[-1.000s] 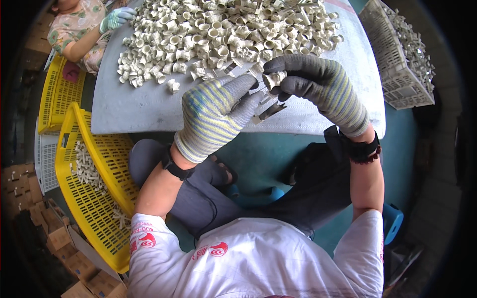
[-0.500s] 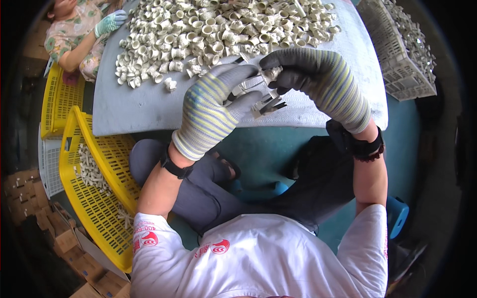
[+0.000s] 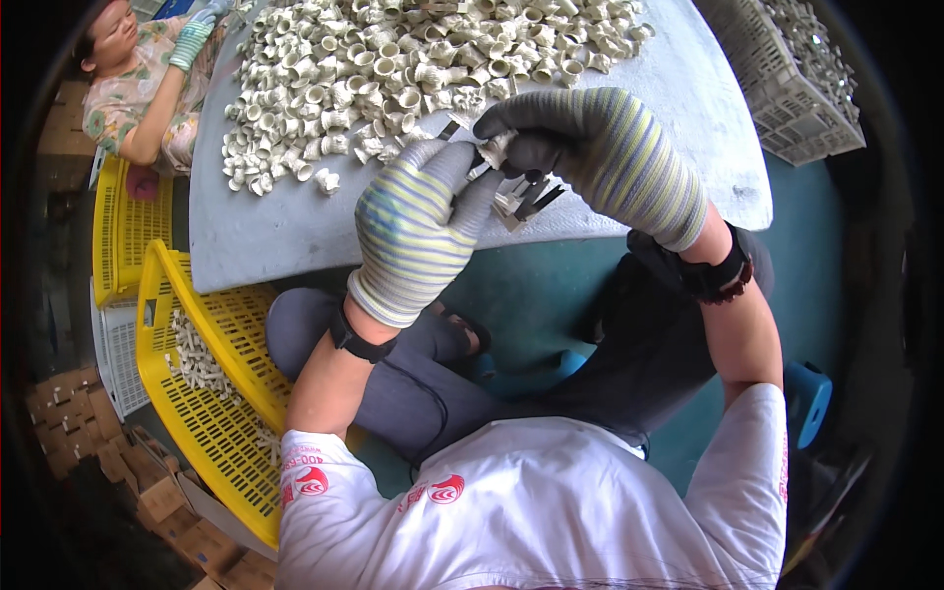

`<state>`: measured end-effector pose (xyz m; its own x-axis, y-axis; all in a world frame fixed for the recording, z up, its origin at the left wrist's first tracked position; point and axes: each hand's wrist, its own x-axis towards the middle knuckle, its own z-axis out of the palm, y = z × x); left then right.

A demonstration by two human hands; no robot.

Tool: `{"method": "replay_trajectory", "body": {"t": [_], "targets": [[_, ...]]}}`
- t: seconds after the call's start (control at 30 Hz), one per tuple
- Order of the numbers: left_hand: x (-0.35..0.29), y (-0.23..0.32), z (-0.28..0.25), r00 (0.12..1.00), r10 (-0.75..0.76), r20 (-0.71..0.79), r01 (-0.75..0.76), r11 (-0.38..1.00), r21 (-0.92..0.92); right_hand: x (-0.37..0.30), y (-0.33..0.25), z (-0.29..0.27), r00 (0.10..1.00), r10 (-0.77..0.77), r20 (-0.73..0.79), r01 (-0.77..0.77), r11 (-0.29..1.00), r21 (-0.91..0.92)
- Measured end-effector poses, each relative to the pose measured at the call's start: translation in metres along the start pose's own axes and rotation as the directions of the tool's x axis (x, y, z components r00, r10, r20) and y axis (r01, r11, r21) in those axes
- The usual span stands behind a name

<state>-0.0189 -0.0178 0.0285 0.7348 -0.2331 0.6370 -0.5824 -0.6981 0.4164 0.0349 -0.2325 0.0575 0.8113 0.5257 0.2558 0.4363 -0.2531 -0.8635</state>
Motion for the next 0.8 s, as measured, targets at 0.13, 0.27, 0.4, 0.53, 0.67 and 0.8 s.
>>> {"method": "replay_trajectory", "body": {"t": [0.13,0.27,0.4,0.53,0.67,0.8], "targets": [[0.002,-0.016,0.005,0.994,-0.103,0.047,0.111,0.971,-0.211,-0.004,0.002,-0.004,0.994,0.111,-0.02,-0.104,0.973,0.207],[-0.002,-0.015,0.007,0.982,-0.152,0.114,0.178,0.947,-0.268,-0.001,-0.011,-0.004,0.99,-0.141,-0.008,0.136,0.967,-0.217],[-0.004,-0.024,0.011,0.996,0.016,0.092,0.003,0.98,-0.199,0.001,-0.02,-0.001,0.99,-0.051,0.133,0.098,0.92,-0.38],[-0.004,-0.019,0.003,0.986,0.051,0.158,-0.026,0.988,-0.154,0.004,-0.024,-0.003,0.983,-0.094,0.16,0.158,0.878,-0.453],[0.0,-0.012,-0.002,0.974,0.141,0.176,-0.126,0.988,-0.094,-0.001,-0.023,-0.009,0.97,-0.137,0.199,0.215,0.865,-0.454],[-0.004,-0.015,0.0,0.971,0.16,0.178,-0.143,0.984,-0.109,0.0,-0.015,-0.01,0.96,-0.194,0.204,0.265,0.864,-0.427]]}}
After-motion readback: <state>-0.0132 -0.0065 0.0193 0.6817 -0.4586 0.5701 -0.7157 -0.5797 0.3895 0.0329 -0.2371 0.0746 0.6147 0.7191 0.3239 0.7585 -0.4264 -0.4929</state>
